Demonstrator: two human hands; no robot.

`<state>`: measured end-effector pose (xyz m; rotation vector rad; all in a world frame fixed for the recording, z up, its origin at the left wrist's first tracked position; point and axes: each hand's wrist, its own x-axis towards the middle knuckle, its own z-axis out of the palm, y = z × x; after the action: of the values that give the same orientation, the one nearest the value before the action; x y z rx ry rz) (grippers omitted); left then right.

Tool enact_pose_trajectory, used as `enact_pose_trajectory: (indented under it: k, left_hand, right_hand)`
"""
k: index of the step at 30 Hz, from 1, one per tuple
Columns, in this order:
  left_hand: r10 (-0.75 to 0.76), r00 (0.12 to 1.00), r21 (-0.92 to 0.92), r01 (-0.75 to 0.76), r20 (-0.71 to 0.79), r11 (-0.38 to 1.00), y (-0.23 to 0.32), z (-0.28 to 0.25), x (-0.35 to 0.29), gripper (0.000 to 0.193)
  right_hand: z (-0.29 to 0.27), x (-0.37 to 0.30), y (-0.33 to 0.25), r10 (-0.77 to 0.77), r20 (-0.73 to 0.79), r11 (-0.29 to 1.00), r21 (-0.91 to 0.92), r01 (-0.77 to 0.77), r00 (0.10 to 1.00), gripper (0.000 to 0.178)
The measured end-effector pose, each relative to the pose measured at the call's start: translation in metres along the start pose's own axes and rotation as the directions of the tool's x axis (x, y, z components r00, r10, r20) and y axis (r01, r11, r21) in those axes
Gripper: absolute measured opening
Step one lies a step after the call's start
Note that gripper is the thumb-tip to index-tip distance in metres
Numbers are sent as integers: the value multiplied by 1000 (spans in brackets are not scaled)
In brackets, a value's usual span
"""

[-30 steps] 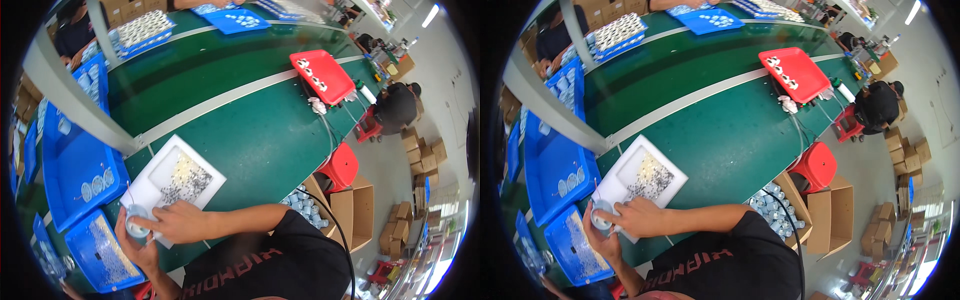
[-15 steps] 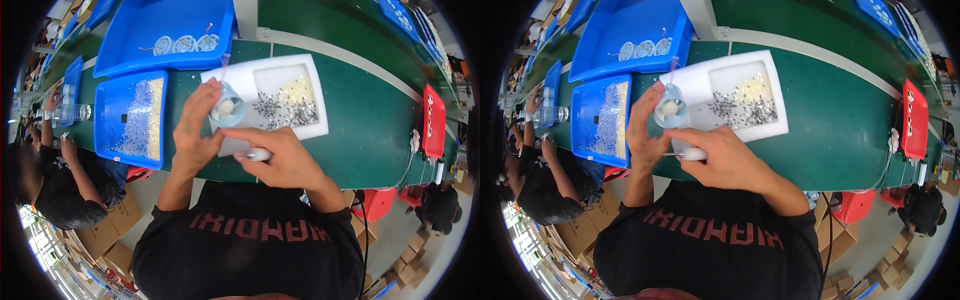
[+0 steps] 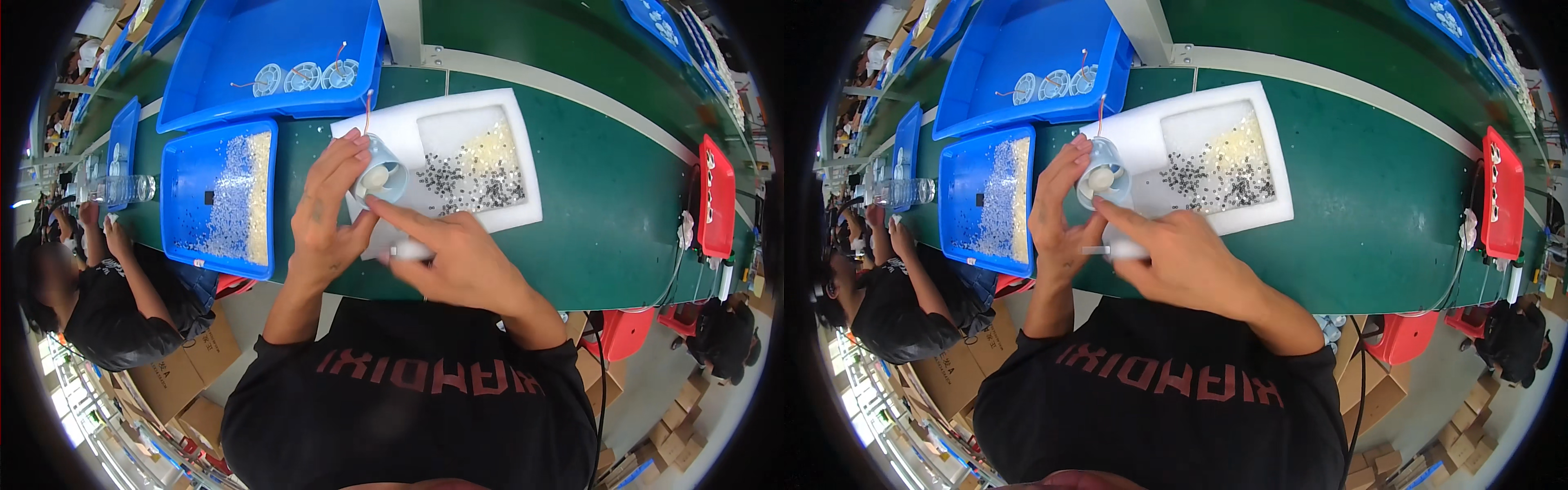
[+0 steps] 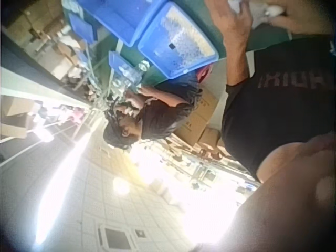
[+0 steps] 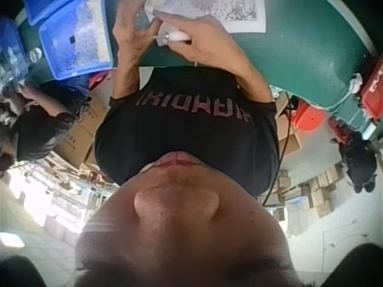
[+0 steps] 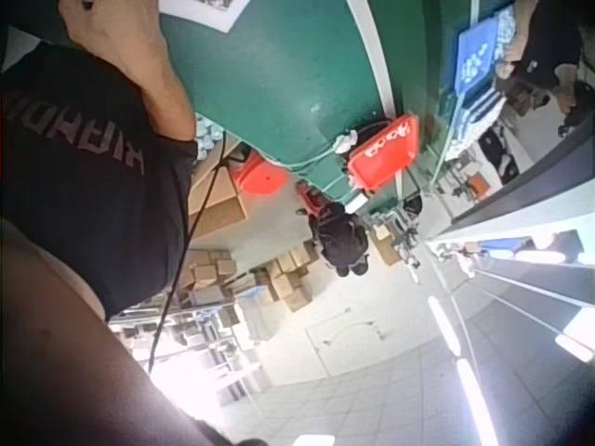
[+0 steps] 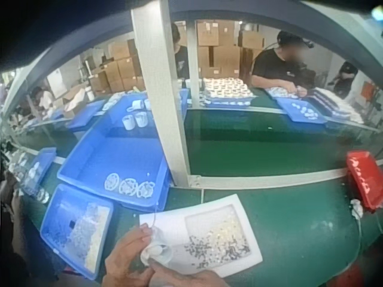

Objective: The person is assembling electronic components by inserting small black pins into a blue plastic housing using a handheld pickup tool.

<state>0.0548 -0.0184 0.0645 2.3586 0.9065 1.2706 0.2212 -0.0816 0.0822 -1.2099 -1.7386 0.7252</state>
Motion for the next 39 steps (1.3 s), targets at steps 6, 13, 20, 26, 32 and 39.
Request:
enact_pose_trajectory:
  k: [6,13,20,26,32,39]
  left_hand:
    - [10,1000,50,-11,18,999,-4,-4,5,61]
    - [-22,1000,-18,22,1,1000,-5,-7,5,61]
    - [-21,1000,52,21,6,998,-10,-21,7,60]
    - [-217,968,306,246,-126,920,-98,-81,68,58]
    - [-608,685,533,365,402,764,-328,-172,90,36]
    - [-781,407,742,293,473,602,-261,-102,145,61]
  right_hand:
    - [-5,-1,1,132,176,973,167,-162,975,56]
    - [-3,-6,-6,154,134,956,231,-182,979,75]
    - [-26,-7,-4,42,389,857,459,-233,920,38]
    - [-51,-46,19,408,83,880,228,-416,909,30]
    - [-78,-94,42,590,-517,806,426,-412,620,25]
    - [-68,-148,54,346,-818,785,-16,-619,460,44]
